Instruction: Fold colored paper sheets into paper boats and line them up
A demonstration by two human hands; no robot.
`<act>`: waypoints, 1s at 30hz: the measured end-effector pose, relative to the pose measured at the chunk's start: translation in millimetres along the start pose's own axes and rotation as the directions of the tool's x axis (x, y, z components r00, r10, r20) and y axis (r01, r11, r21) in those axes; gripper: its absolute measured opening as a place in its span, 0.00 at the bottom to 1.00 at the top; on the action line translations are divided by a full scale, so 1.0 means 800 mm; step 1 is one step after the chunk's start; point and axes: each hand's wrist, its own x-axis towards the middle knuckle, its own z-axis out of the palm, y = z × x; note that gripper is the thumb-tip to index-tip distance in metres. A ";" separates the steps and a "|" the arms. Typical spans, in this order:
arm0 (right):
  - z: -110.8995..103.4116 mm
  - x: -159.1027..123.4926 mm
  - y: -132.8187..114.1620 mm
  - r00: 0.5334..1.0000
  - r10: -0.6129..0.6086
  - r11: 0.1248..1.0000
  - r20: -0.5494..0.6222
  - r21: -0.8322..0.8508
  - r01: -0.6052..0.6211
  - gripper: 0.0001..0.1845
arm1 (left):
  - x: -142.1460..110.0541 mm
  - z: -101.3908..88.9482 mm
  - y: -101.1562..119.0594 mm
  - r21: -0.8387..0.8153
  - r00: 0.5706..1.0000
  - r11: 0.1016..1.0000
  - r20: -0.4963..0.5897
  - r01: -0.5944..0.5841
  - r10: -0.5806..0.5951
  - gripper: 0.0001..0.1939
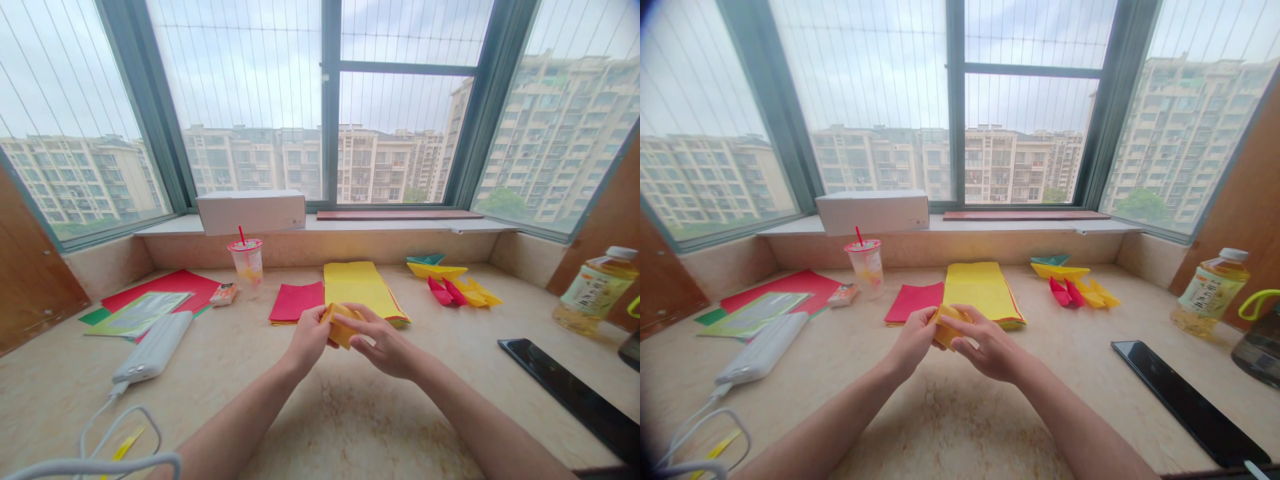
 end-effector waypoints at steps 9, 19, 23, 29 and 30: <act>0.007 0.001 0.005 0.991 0.097 0.995 -0.095 0.028 -0.095 0.23 | -0.003 0.009 -0.006 -0.026 0.994 0.997 0.084 -0.070 0.072 0.29; 0.016 0.012 0.019 0.876 0.443 0.751 -0.192 0.612 -0.246 0.26 | -0.001 0.006 -0.005 0.012 0.988 0.990 0.063 -0.143 0.142 0.22; 0.013 0.013 0.019 0.854 0.455 0.830 -0.251 0.467 -0.305 0.19 | -0.001 0.003 -0.014 0.092 0.978 0.994 0.208 -0.053 0.033 0.23; 0.014 0.014 0.009 0.876 0.446 0.738 -0.185 0.630 -0.242 0.28 | 0.001 0.003 -0.018 0.085 0.992 0.994 0.113 -0.067 0.057 0.25; 0.015 0.014 0.008 0.885 0.436 0.729 -0.165 0.641 -0.240 0.29 | 0.002 0.003 -0.018 0.074 0.994 0.994 0.080 -0.075 0.069 0.25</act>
